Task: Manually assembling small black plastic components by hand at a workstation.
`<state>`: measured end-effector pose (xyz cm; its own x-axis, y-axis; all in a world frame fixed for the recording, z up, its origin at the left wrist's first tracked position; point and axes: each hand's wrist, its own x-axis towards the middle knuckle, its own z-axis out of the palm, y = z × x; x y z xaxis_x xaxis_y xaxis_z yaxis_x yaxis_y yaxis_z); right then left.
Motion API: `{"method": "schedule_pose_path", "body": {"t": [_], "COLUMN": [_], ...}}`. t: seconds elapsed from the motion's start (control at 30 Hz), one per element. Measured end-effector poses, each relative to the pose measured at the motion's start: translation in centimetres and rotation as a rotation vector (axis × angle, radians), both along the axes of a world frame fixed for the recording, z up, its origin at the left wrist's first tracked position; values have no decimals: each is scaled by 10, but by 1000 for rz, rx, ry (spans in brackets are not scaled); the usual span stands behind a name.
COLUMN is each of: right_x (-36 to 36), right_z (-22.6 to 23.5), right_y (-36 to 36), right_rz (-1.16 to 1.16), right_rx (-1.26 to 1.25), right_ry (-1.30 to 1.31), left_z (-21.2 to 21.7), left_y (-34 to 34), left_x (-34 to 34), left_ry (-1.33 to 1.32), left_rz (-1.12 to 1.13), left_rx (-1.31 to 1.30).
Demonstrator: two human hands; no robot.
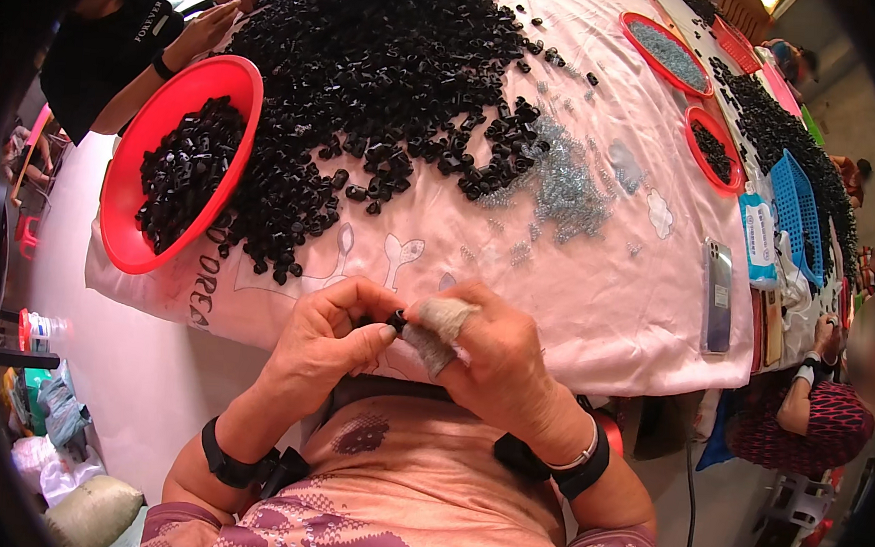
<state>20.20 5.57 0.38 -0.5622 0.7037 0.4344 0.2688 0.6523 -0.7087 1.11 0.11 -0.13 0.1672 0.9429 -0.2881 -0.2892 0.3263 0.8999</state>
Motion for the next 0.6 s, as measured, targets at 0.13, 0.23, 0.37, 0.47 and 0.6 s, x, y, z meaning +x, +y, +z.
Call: {"method": "schedule_pose_path", "body": {"t": [0.13,0.23,0.37,0.47,0.6], "right_x": [8,9,2,2,2], "right_z": [0,-8,-13,-16,-15], "right_y": [11,29,33,27,23], "right_rz": [-255,-374,-351,-308,-290], "right_rx": [-58,54,258,313,226], "right_ry": [-79,-148,-429,-533,-639], "left_z": [-1,3,2,2,2], "left_y": [0,0,0,-2,-3], "left_x": [0,0,0,0,1], "left_ry": [-13,2,-31,-17,-16], "left_rz": [12,7,11,2,13], "left_rx": [-9,-33,-32,-60,-43]}}
